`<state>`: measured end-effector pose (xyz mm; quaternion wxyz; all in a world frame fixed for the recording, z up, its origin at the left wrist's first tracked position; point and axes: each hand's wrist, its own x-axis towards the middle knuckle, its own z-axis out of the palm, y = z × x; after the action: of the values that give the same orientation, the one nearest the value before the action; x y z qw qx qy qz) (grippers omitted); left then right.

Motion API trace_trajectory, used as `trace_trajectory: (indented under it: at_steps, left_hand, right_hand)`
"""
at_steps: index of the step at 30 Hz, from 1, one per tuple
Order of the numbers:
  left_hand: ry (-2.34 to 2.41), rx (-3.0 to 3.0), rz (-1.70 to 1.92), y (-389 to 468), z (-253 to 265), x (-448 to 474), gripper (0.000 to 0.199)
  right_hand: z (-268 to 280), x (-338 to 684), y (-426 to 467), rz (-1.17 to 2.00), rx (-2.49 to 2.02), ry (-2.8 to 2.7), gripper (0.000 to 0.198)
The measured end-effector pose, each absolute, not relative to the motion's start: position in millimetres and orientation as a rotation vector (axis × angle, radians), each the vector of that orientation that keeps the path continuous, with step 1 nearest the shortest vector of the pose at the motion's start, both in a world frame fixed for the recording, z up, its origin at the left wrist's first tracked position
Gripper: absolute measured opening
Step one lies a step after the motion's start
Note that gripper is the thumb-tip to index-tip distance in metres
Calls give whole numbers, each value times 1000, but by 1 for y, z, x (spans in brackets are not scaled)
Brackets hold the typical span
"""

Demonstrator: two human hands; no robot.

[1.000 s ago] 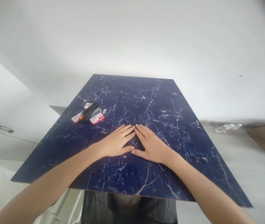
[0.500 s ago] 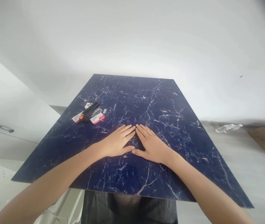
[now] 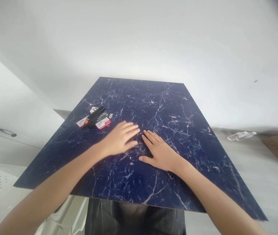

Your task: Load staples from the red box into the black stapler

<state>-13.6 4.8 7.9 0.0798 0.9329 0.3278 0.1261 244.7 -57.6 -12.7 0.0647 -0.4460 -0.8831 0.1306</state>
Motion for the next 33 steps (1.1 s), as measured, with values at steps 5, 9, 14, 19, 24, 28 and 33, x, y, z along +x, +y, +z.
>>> trace_trajectory:
  at_steps: [5, 9, 14, 19, 24, 28, 33]
  left_hand:
    - [1755, 2322, 1216, 65, 33, -101, 40]
    - [1795, 1764, 1349, 99, 10, -175, 47]
    - [1502, 1637, 1112, 117, -21, -176, 63]
    - [1340, 1616, 1035, 115, -19, -141, 74]
    - [1272, 1726, 907, 103, -16, -125, 65]
    - [1142, 1891, 813, 92, -14, -110, 54]
    - [1011, 2090, 636, 64, -7, -75, 46]
  right_hand:
    - [-10, 244, -59, 383, -1369, -2688, 100]
    - [-11, 244, -59, 367, -1362, -2686, 99]
    - [-15, 244, -59, 356, -1341, -2670, 96]
    - [-16, 244, -59, 334, -1343, -2661, 96]
    - [-13, 243, -59, 333, -1348, -2668, 96]
    - [-13, 244, -59, 335, -1333, -2665, 94]
    - [-11, 243, -56, 302, -1302, -2532, 69]
